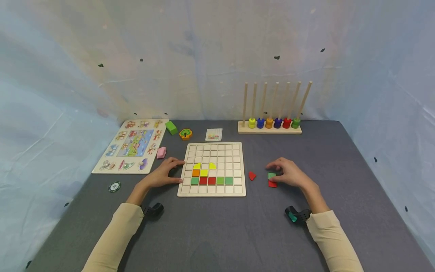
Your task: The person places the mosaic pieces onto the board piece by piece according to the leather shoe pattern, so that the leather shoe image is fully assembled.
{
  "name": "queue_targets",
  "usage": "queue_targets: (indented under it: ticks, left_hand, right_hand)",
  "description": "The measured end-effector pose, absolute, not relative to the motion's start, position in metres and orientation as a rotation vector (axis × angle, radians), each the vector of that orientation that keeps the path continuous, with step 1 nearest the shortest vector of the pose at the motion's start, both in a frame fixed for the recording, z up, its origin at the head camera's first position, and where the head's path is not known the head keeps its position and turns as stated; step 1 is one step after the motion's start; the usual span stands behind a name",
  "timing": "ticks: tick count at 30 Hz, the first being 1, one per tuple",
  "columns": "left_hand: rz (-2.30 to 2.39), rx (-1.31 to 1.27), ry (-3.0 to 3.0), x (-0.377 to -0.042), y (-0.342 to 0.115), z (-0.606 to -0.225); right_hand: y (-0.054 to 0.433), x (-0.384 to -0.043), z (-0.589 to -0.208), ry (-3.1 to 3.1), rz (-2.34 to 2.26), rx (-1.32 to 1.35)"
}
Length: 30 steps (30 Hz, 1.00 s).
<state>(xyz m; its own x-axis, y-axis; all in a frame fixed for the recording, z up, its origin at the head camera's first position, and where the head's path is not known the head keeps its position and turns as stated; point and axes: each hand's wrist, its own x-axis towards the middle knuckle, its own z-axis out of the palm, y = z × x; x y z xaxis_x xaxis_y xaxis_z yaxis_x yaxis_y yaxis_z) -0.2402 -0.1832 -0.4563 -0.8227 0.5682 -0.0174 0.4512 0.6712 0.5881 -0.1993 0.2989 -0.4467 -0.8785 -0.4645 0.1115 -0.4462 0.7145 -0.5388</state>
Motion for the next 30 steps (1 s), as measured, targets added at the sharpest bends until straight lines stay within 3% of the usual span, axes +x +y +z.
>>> queue_targets:
  ticks: [30]
  left_hand:
    - [0.861, 0.842, 2.688, -0.240, -0.184, -0.456]
  right_hand:
    - [0.299, -0.189, -0.447, 2.766, -0.904, -0.760]
